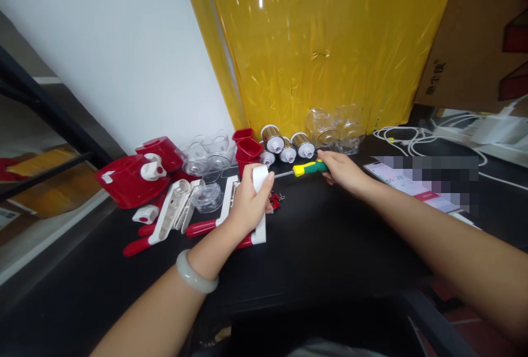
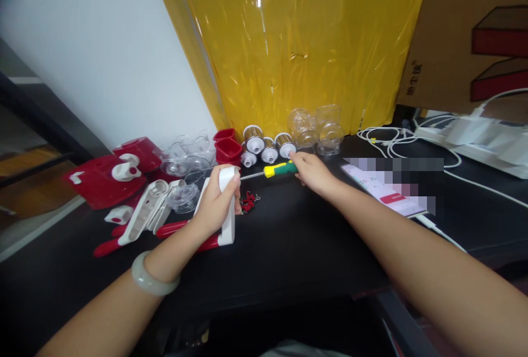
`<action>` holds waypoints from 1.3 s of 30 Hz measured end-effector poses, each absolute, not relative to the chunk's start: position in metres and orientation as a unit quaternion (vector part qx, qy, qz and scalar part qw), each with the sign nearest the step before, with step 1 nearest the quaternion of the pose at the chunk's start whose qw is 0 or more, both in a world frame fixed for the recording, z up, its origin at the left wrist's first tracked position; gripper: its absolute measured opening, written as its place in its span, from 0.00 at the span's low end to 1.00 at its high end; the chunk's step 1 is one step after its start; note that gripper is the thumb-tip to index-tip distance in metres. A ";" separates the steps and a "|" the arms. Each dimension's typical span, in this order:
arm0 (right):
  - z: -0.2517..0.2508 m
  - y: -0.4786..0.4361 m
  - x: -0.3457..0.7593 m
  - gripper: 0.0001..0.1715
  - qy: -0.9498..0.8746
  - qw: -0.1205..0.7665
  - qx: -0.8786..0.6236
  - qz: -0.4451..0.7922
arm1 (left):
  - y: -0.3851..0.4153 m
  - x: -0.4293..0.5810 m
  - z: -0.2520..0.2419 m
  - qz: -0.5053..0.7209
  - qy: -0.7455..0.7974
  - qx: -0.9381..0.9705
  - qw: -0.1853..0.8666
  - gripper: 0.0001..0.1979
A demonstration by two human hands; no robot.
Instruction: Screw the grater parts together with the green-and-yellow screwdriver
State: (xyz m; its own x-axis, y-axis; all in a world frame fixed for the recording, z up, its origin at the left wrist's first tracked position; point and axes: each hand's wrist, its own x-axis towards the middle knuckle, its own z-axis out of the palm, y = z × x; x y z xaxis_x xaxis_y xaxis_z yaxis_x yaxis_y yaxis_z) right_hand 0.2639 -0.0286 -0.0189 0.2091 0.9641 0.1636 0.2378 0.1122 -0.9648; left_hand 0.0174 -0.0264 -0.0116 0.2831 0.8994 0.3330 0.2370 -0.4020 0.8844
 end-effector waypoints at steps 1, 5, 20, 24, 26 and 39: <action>-0.020 -0.028 0.264 0.27 -0.526 0.533 -0.565 0.346 | -0.026 0.018 -0.011 0.446 0.401 0.703 0.382 0.21; -0.021 -0.026 0.264 0.28 -0.530 0.553 -0.537 0.354 | -0.025 0.019 -0.010 0.448 0.404 0.682 0.413 0.21; -0.025 -0.026 0.266 0.32 -0.575 0.577 -0.492 0.307 | -0.025 0.024 0.000 0.438 0.429 0.624 0.485 0.21; -0.022 -0.029 0.266 0.30 -0.583 0.572 -0.499 0.289 | -0.026 0.024 0.001 0.439 0.430 0.605 0.507 0.22; -0.019 -0.030 0.265 0.29 -0.584 0.571 -0.502 0.286 | -0.026 0.024 0.002 0.435 0.431 0.598 0.517 0.22; -0.026 -0.026 0.267 0.21 -0.574 0.599 -0.440 0.342 | -0.025 0.023 0.002 0.429 0.420 0.585 0.545 0.25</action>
